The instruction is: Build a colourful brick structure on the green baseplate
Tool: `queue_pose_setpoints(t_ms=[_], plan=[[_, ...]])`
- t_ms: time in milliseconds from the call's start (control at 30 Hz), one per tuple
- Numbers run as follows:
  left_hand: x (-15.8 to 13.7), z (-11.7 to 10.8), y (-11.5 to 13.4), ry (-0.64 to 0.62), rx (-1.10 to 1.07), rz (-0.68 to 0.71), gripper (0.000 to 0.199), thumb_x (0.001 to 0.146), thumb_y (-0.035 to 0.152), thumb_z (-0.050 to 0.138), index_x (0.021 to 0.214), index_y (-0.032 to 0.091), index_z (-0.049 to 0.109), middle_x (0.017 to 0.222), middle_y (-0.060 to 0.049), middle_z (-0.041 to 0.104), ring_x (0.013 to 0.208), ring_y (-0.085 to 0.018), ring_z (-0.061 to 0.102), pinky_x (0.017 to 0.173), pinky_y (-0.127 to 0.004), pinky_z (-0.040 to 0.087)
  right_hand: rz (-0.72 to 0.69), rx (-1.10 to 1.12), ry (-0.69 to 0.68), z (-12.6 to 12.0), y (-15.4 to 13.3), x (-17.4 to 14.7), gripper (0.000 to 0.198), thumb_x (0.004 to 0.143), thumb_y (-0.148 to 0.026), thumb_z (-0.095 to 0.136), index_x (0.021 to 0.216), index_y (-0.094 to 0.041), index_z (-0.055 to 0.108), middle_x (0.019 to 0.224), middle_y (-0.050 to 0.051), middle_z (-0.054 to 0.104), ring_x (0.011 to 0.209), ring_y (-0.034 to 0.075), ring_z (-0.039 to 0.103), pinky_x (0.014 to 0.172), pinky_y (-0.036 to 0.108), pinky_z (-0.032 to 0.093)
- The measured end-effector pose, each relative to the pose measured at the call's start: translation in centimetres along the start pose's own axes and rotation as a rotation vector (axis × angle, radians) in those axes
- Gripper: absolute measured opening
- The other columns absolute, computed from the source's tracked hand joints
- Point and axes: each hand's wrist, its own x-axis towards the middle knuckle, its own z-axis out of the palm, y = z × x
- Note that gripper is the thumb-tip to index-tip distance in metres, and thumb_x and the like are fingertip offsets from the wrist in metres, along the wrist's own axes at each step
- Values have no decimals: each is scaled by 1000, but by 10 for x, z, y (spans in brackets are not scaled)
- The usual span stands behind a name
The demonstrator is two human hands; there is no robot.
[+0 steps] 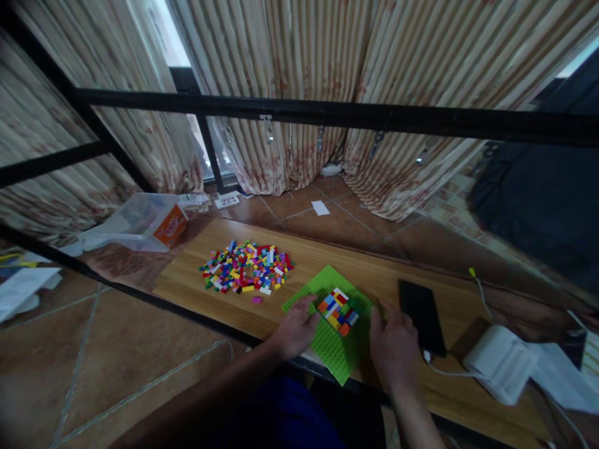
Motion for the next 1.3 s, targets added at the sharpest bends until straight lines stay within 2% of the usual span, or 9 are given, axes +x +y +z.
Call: queue_pose_setpoints(t_ms=[100,233,567,767,900,1033,1100,1167,1300], plan=[[-11,-5,-5,-29,-90,-21,49,87,22,49,135,14,47,140,-14,53,131,-23,48,111,-38,39,82,93,-62,4,3,-22,61,89,-57,36,116,-10,62,102,20,65,98,32,61,86,45,48],[-26,-6,-7,-47,-103,-41,56,85,23,52,138,12,44,140,-16,53,129,-25,50,108,-37,43,116,184,-67,14,-4,-22,60,89,-58,38,116,-10,62,103,18,64,89,27,63,83,43,49],[-40,-3,-16,-50,-138,-39,58,83,22,55,139,17,44,140,-13,53,129,-24,50,110,-37,40,29,289,-75,33,-40,-6,58,91,-56,37,117,-10,62,110,19,65,101,28,61,90,44,47],[-38,2,-26,-18,-217,-2,51,79,20,61,129,18,53,119,-9,64,104,-21,62,93,-34,50,-21,259,-44,43,-42,5,62,90,-60,36,114,-11,64,106,19,65,100,31,60,89,47,47],[-31,-20,-35,81,-246,-1,32,84,17,55,115,19,62,98,-5,68,85,-16,63,78,-27,52,-54,280,-12,50,-44,8,60,89,-60,39,112,-12,66,103,18,66,97,31,60,88,47,47],[-22,-60,-52,381,41,59,28,86,13,51,110,19,63,100,-6,66,88,-17,63,83,-30,52,-47,395,63,55,-43,4,54,89,-57,43,112,-13,66,105,16,66,98,29,61,88,45,48],[-15,-77,-62,477,230,59,28,85,13,53,110,19,63,106,-8,65,98,-20,61,89,-33,52,-24,453,98,55,-42,2,51,89,-54,45,112,-14,66,105,15,66,97,27,62,88,44,48],[-6,-85,-70,474,386,73,25,85,14,55,106,20,65,109,-8,64,102,-21,60,92,-35,51,-8,491,106,54,-43,0,48,89,-53,47,110,-14,67,103,14,66,95,26,62,87,43,49],[7,-86,-75,363,552,127,20,84,13,55,95,21,69,105,-7,65,100,-23,59,93,-37,49,13,531,100,52,-45,0,45,90,-50,48,109,-15,68,102,12,66,92,24,63,85,41,49]])
